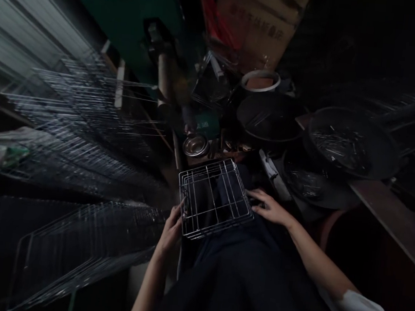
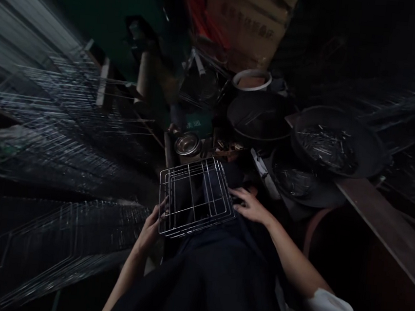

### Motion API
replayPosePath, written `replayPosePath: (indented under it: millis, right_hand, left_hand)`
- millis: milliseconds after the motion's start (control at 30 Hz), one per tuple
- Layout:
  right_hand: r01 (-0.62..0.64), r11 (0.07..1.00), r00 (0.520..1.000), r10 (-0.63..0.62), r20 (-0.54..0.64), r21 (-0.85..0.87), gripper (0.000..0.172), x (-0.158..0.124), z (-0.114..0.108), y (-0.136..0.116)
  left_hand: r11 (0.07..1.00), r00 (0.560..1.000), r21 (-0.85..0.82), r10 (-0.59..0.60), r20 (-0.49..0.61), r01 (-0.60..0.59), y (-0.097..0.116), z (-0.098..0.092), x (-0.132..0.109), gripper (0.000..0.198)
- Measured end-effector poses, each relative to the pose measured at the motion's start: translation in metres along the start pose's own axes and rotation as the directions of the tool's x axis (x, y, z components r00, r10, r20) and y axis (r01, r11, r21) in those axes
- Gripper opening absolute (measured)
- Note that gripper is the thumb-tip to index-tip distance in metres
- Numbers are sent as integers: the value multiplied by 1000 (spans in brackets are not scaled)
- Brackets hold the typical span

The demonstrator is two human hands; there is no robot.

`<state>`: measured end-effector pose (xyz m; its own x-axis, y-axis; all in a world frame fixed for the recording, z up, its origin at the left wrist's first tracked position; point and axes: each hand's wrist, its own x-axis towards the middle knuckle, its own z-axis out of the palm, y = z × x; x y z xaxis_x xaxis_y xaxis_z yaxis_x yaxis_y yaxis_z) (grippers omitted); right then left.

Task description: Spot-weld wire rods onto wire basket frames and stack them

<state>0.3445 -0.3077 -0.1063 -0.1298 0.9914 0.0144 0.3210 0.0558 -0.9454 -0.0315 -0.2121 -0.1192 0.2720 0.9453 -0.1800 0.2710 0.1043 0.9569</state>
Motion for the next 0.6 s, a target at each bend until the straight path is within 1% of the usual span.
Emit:
replayPosePath:
  millis: [33,100,167,200,300,400,433,500,533,600]
  right_hand:
    - [6,1000,999,-5,36,-12,65,-6,-1,0]
    - [4,1000,996,-1,89,-27,77,-14,-1,1]
    - [-2,999,994,6,105,-38,85,-18,-1,3]
    - [-11,999,994,15,106,-41,87,-18,-1,4]
    - [-36,999,994,39,106,-35,87,-16,1,9]
    - [-32,999,993,34,111,-19,88,-14,1,11]
    - [-28,1000,993,29,112,-13,88,-13,1,11]
    - [-30,1000,993,30,116,-7,85,-14,1,8]
    - [-36,999,992,37,118,-10,84,-15,1,6]
    - [-44,999,993,47,109,-30,83,-19,3,0]
  left_hand:
    - [999,998,-12,-28,61,29,1,-5,-4,65]
    - [996,978,-24,-81,191,87,5,-13,-9,74]
    - [994,955,-6,-101,279,107,8,-16,-11,86]
    - [995,949,5,-97,301,100,10,-16,-11,90]
    - [998,949,9,-61,308,61,12,-10,-10,90]
    - [997,947,-28,-54,315,66,13,-9,-8,89]
    - [996,941,-35,-68,332,84,14,-12,-6,90]
    - [993,924,-6,-111,365,122,20,-24,2,88]
    - [992,927,31,-124,354,121,27,-32,8,86]
    - [991,963,120,-87,254,57,51,-49,23,83]
